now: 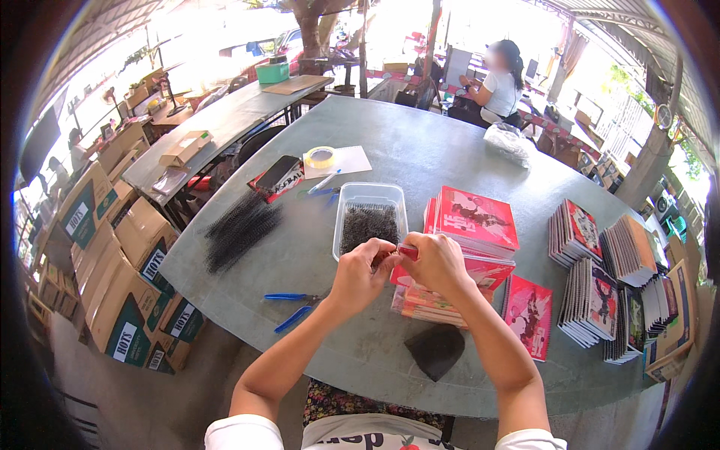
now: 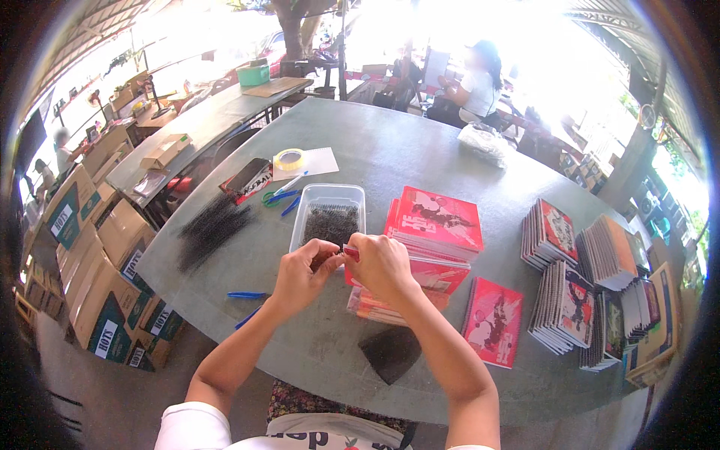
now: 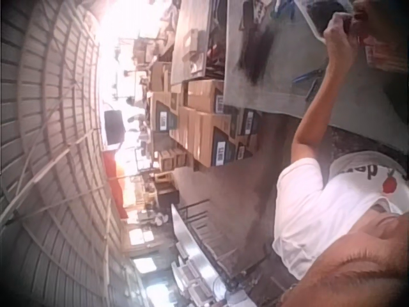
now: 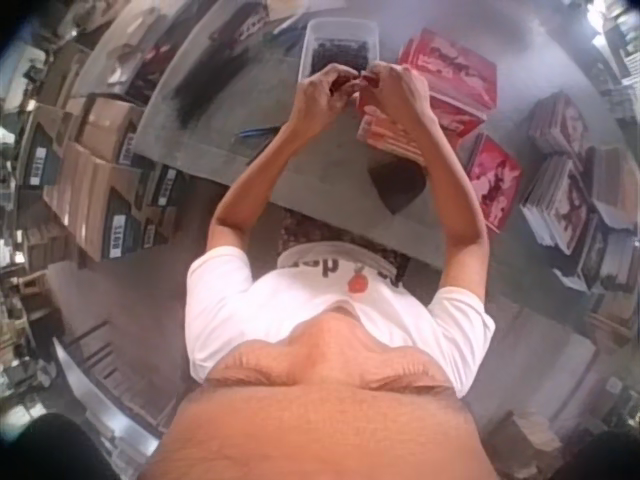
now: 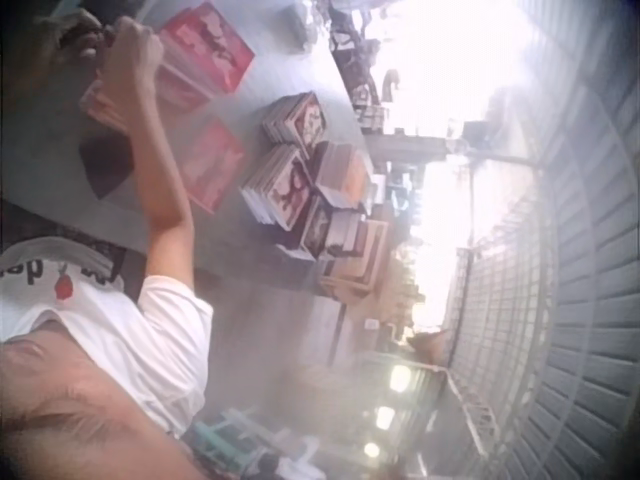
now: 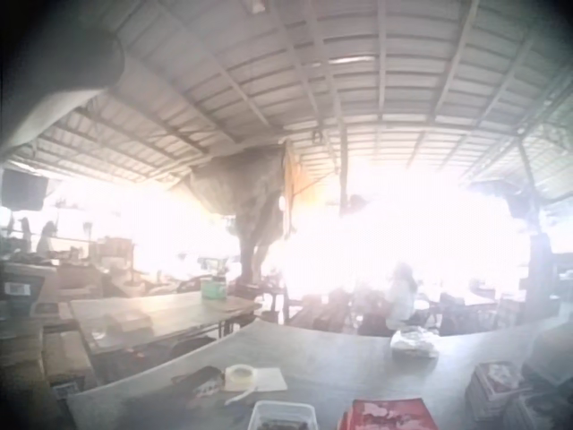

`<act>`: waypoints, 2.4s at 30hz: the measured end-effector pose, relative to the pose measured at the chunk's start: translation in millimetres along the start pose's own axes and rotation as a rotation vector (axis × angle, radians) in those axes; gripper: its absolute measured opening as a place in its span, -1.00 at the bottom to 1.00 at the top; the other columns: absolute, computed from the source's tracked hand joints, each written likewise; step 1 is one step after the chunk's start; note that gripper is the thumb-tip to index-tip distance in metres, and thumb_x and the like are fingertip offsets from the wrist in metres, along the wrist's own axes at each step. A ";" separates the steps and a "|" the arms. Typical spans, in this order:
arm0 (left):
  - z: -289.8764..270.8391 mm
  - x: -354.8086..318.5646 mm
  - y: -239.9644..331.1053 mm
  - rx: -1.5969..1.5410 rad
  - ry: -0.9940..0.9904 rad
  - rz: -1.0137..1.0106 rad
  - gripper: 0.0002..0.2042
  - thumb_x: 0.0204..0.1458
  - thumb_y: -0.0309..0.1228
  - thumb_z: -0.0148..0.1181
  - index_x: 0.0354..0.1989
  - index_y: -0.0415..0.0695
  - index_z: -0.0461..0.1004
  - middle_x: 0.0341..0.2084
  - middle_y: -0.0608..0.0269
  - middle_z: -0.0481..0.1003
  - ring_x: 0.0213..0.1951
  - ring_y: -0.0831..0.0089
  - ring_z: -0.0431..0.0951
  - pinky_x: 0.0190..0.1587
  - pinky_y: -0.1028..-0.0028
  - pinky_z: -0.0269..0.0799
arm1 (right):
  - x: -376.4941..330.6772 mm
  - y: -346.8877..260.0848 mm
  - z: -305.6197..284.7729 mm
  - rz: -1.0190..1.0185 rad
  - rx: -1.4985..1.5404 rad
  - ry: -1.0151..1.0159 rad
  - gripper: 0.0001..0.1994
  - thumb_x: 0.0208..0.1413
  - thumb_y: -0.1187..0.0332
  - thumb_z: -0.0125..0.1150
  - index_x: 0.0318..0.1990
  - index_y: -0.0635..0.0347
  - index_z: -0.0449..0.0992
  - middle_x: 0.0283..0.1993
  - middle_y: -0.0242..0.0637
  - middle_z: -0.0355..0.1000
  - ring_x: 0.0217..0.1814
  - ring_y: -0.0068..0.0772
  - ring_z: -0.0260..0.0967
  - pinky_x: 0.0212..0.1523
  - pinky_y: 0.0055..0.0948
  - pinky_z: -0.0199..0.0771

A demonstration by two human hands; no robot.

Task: The person binds notebooks by threading a plastic coil through the holes and then trimming the excess coil with pliers.

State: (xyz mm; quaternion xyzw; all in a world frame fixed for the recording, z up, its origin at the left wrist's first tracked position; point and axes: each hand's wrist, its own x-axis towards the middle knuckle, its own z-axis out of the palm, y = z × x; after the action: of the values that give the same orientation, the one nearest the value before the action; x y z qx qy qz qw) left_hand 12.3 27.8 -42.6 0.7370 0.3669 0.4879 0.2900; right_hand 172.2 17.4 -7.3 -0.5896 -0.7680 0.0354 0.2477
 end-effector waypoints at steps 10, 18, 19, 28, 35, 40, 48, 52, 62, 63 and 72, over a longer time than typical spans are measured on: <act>6.8 6.4 -4.7 0.451 0.153 0.441 -0.89 -0.08 -0.54 0.21 -0.35 -0.20 0.47 -0.51 0.18 0.46 -0.52 0.35 0.46 -0.42 0.42 0.39 | -7.2 1.2 -3.3 -0.028 0.223 -0.008 -0.81 -0.03 0.37 0.12 -0.23 0.12 0.52 -0.39 -0.10 0.49 -0.33 -0.05 0.46 -0.31 -0.19 0.43; -38.9 26.4 -11.7 0.254 -0.305 0.055 -0.78 -0.12 -0.57 0.17 -0.25 -0.09 0.40 -0.36 0.15 0.41 -0.31 0.11 0.50 -0.36 0.28 0.41 | -9.2 2.1 5.0 -0.049 -0.020 0.137 -0.75 -0.06 0.38 0.17 -0.16 0.05 0.48 -0.35 -0.29 0.52 -0.21 -0.22 0.44 -0.19 -0.21 0.38; -31.3 27.5 -4.3 0.243 -0.184 0.168 -0.79 -0.08 -0.54 0.15 -0.22 -0.09 0.42 -0.37 0.14 0.46 -0.33 0.11 0.51 -0.34 0.29 0.42 | -8.7 0.4 11.1 -0.116 -0.081 0.218 -0.75 -0.08 0.38 0.19 -0.17 0.04 0.48 -0.37 -0.31 0.52 -0.23 -0.23 0.43 -0.18 -0.20 0.37; -45.2 29.2 -0.5 0.174 -0.193 0.225 -0.75 -0.09 -0.51 0.22 -0.18 -0.14 0.46 -0.44 0.14 0.47 -0.46 0.37 0.51 -0.40 0.43 0.39 | -7.5 -1.8 21.3 -0.291 0.072 0.294 -0.91 -0.04 0.43 0.19 -0.36 0.18 0.44 -0.33 -0.27 0.43 -0.28 -0.23 0.40 -0.26 -0.29 0.37; -51.0 30.1 0.3 0.202 -0.230 0.147 -0.78 -0.04 -0.50 0.18 -0.18 -0.11 0.48 -0.49 0.16 0.51 -0.40 0.34 0.51 -0.33 0.40 0.41 | -1.4 8.2 14.4 -0.208 0.070 0.151 -0.88 0.02 0.35 0.14 -0.30 0.13 0.43 -0.29 -0.26 0.45 -0.23 -0.19 0.41 -0.26 -0.24 0.37; -57.1 29.3 -7.4 0.307 -0.195 0.156 -0.81 -0.05 -0.53 0.12 -0.22 -0.15 0.45 -0.50 0.14 0.49 -0.38 0.16 0.51 -0.31 0.30 0.42 | 1.2 1.9 5.0 -0.194 0.234 0.186 -0.87 0.09 0.30 0.09 -0.28 0.15 0.42 -0.31 -0.17 0.47 -0.27 -0.11 0.44 -0.25 -0.21 0.38; 86.5 -81.6 -5.2 0.384 -0.499 0.053 -0.59 -0.07 -0.33 0.20 -0.05 -0.19 0.28 -0.36 -0.08 0.42 -0.25 -0.03 0.46 -0.23 0.17 0.40 | 3.9 13.6 22.6 -0.293 0.190 0.224 -0.82 0.02 0.39 0.15 -0.20 0.13 0.40 -0.31 -0.23 0.45 -0.21 -0.17 0.40 -0.21 -0.25 0.40; 95.0 -83.6 -20.8 0.227 -0.705 -0.169 -0.42 0.02 -0.36 0.11 0.22 -0.11 0.04 -0.06 -0.19 0.27 -0.07 -0.06 0.36 -0.10 0.13 0.34 | -14.6 33.7 8.5 -0.199 -0.060 0.311 -0.79 -0.04 0.40 0.17 -0.19 0.09 0.44 -0.33 -0.31 0.45 -0.19 -0.24 0.38 -0.14 -0.29 0.35; 32.6 -83.3 -16.1 0.313 -1.143 -0.297 -0.55 0.04 -0.40 0.04 0.15 -0.12 0.21 -0.09 -0.12 0.32 -0.05 -0.03 0.36 0.03 0.17 0.26 | 0.8 -6.0 28.3 -0.134 -0.216 0.278 -0.82 0.04 0.18 0.13 -0.35 0.07 0.48 -0.40 -0.34 0.46 -0.31 -0.31 0.40 -0.27 -0.29 0.31; 22.9 -83.2 -27.4 0.211 -1.135 -0.261 -0.57 0.04 -0.42 0.04 0.13 -0.13 0.24 -0.09 -0.10 0.32 -0.04 0.00 0.37 0.03 0.19 0.27 | 1.4 -8.7 28.6 -0.150 -0.206 0.245 -0.83 0.03 0.20 0.15 -0.37 0.08 0.48 -0.41 -0.34 0.47 -0.33 -0.32 0.40 -0.28 -0.29 0.31; -19.8 -5.8 -12.6 0.508 -0.203 0.240 -0.60 -0.08 -0.54 0.16 0.01 -0.18 0.34 -0.21 0.05 0.41 -0.15 0.18 0.45 -0.06 0.27 0.33 | -26.0 9.1 1.1 -0.083 -0.017 0.297 -0.81 -0.02 0.39 0.14 -0.21 0.15 0.44 -0.32 -0.26 0.46 -0.19 -0.22 0.42 -0.15 -0.25 0.34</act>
State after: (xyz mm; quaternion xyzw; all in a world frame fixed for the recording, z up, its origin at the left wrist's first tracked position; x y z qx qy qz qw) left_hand -10.8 31.4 -48.4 0.8691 0.3566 0.3351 0.0718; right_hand 184.6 -3.6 -20.3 -0.5581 -0.7468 -0.0689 0.3550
